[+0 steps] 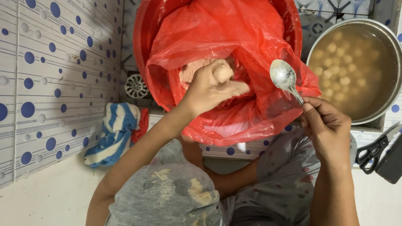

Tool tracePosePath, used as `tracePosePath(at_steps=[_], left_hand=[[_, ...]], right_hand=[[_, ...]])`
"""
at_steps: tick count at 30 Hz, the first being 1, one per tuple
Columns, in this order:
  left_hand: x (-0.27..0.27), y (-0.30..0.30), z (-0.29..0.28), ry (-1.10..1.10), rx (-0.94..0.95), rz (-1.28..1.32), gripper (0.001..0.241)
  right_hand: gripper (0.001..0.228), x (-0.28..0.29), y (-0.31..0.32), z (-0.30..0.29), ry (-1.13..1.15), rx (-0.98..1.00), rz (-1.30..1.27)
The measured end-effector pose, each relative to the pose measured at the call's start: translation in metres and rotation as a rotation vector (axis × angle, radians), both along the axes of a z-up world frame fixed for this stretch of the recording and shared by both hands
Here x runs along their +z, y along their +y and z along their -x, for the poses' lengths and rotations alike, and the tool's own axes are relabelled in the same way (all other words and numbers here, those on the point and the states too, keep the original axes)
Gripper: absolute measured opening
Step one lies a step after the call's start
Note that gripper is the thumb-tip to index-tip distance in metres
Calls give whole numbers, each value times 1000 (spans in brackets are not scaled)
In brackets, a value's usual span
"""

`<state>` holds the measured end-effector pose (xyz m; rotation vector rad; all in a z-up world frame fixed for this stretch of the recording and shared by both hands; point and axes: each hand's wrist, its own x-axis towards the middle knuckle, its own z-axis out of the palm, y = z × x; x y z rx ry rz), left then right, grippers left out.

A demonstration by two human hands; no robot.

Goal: Forming meatballs from a meat mixture using a spoon and dropping them into a pot of water

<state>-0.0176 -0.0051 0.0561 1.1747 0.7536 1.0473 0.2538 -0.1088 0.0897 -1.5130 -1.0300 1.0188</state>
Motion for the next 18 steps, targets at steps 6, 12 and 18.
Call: tracePosePath(at_steps=[6, 12, 18], left_hand=[[-2, 0, -4, -149, -17, 270, 18], [-46, 6, -7, 95, 92, 142, 15], [-1, -3, -5, 1, 144, -157, 26]], right_hand=[[16, -1, -1, -1, -7, 22, -27], [15, 0, 0, 0, 13, 11, -21], [14, -1, 2, -1, 7, 6, -36]])
